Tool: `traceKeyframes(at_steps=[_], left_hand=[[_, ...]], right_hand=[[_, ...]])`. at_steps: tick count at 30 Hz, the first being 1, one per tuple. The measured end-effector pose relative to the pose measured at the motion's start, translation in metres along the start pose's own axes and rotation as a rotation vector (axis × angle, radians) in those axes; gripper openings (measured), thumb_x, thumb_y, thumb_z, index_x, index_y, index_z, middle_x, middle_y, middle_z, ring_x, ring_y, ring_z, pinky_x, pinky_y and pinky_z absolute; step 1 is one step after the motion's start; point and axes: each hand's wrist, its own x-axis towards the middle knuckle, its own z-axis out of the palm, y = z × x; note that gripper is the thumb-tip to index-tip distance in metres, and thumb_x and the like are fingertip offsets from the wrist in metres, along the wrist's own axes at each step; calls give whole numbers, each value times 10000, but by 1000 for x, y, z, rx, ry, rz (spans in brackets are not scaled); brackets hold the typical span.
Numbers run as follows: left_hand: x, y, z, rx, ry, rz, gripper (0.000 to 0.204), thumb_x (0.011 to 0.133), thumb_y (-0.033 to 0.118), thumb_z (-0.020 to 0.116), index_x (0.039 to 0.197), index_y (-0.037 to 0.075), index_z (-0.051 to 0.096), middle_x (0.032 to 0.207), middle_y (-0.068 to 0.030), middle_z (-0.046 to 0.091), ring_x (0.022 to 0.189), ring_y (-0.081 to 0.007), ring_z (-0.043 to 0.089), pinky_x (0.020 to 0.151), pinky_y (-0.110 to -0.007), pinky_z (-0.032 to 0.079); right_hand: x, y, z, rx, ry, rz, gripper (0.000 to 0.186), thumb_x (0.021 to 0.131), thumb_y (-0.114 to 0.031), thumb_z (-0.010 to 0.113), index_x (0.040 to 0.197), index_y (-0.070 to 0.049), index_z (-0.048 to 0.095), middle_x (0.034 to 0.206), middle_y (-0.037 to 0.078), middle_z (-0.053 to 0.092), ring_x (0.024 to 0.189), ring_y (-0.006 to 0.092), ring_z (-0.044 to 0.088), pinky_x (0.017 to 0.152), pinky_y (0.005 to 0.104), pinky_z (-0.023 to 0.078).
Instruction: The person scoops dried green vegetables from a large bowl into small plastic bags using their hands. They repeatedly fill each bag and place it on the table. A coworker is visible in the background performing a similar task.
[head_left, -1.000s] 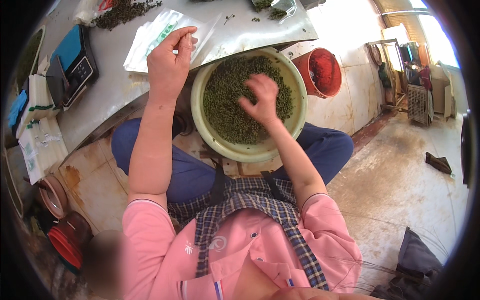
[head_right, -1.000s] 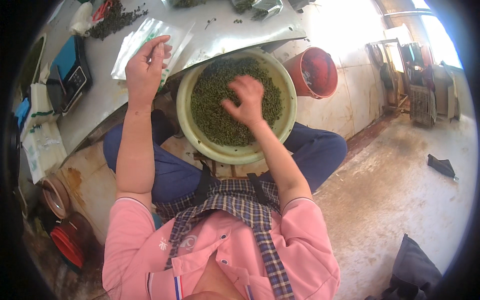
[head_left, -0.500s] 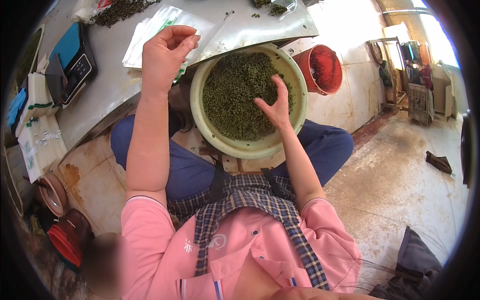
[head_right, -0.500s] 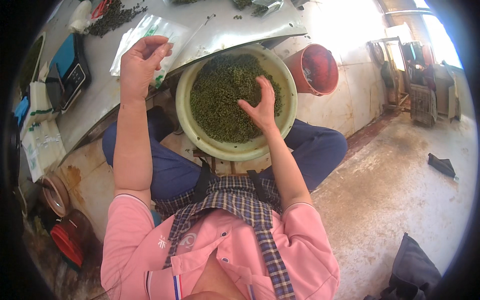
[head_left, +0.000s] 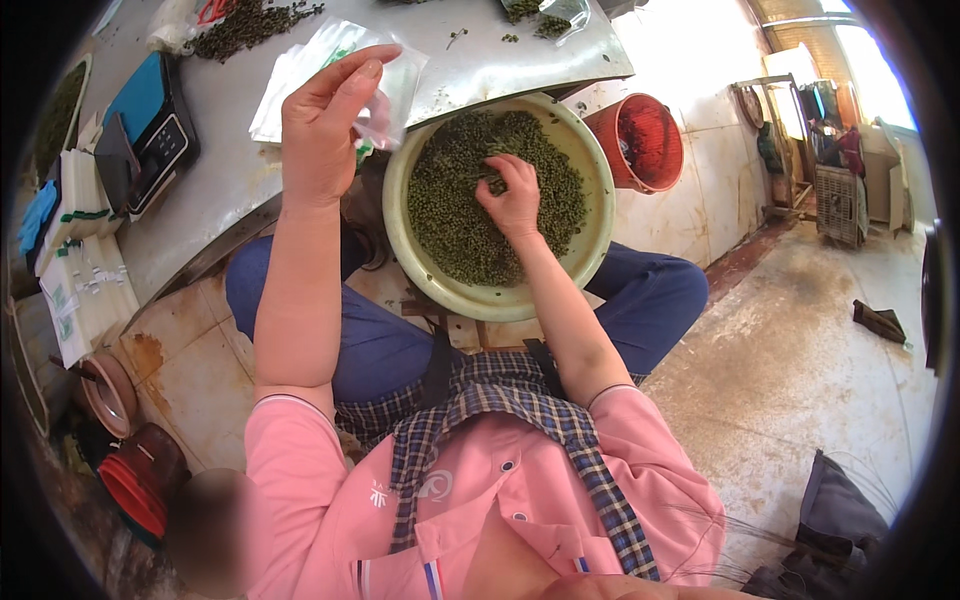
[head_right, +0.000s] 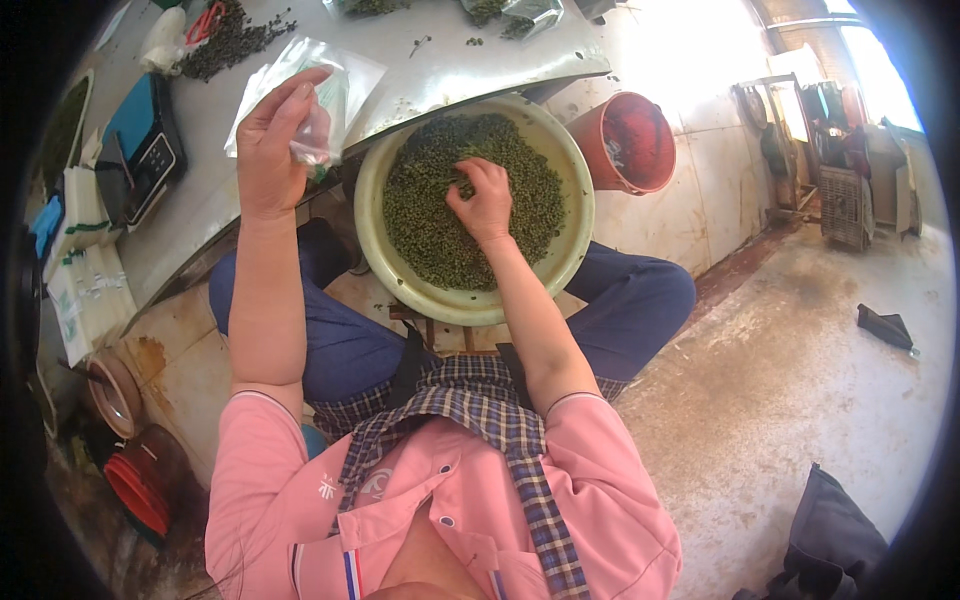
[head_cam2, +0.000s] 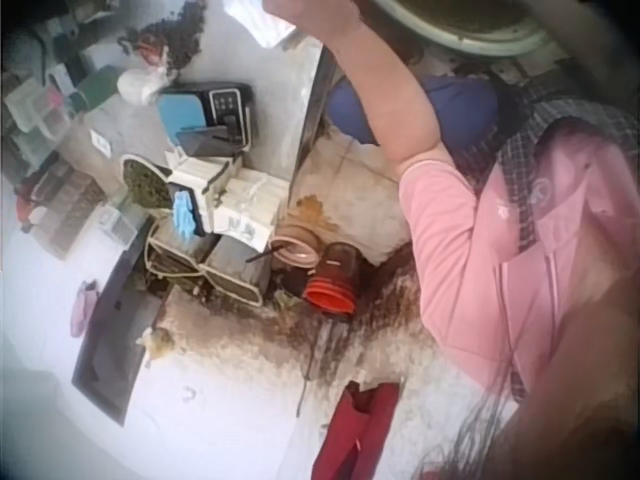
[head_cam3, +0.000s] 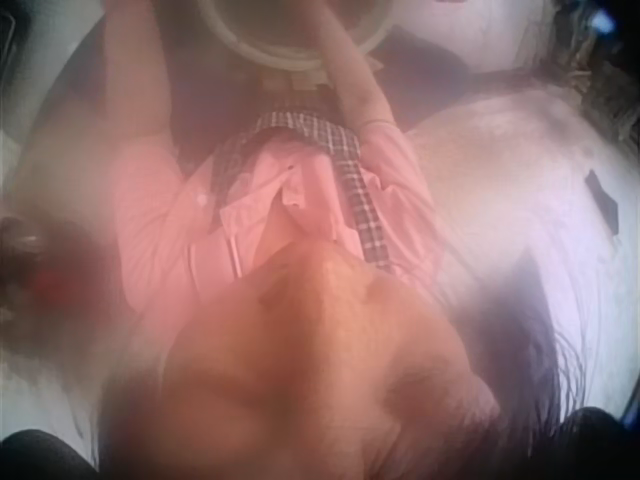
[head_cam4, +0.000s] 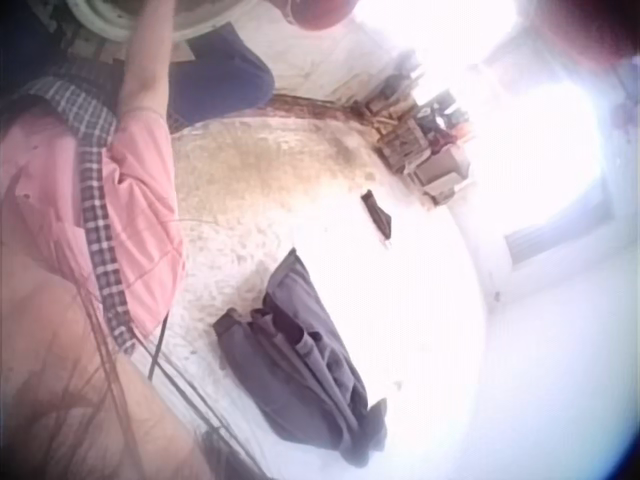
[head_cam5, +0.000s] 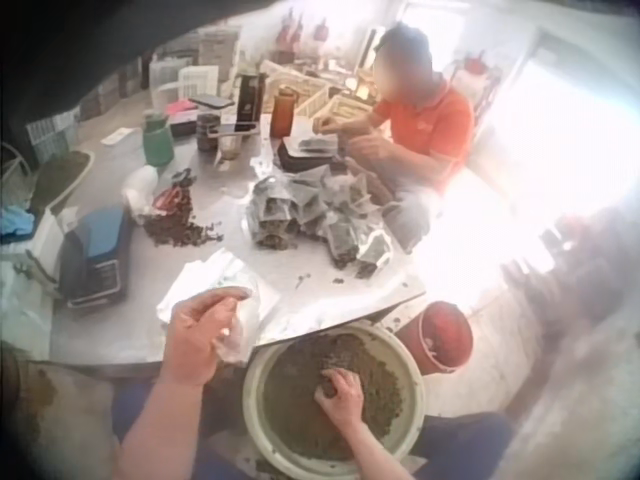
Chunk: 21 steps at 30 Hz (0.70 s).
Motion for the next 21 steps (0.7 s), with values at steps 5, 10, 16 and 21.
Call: traceKeyframes(at_steps=[5, 10, 16, 21], left_hand=[[-4, -14, 1, 441, -246, -203, 216, 877, 147, 667, 1074, 76, 717, 691, 14, 606, 599, -77, 607, 574, -263, 529], [-23, -73, 34, 1310, -243, -32, 172, 881, 121, 580, 951, 34, 710, 757, -229, 672, 751, -386, 683, 717, -459, 556], [-23, -142, 32, 1137, -278, -99, 205, 900, 109, 547, 993, 15, 702, 869, -272, 668, 849, -439, 656, 800, -510, 530], [-31, -151, 42, 1104, -302, -66, 267, 886, 61, 539, 1109, 8, 675, 904, -246, 676, 892, -411, 655, 801, -503, 525]], right_hand=[[4, 14, -34, 569, 63, 568, 219, 792, -96, 702, 1005, -41, 697, 1076, 104, 668, 961, 233, 653, 821, 341, 535], [3, 18, -70, 1795, -45, 1027, 339, 951, -273, 535, 1182, -38, 612, 1148, 132, 633, 969, 266, 619, 690, 387, 557], [11, -24, -97, 2240, -253, 888, 462, 909, -384, 540, 1210, -40, 605, 1312, 194, 532, 995, 350, 540, 688, 376, 521], [21, -26, -86, 1297, -309, 1027, 360, 975, -231, 568, 1276, -34, 582, 1198, 107, 627, 958, 181, 645, 771, 328, 549]])
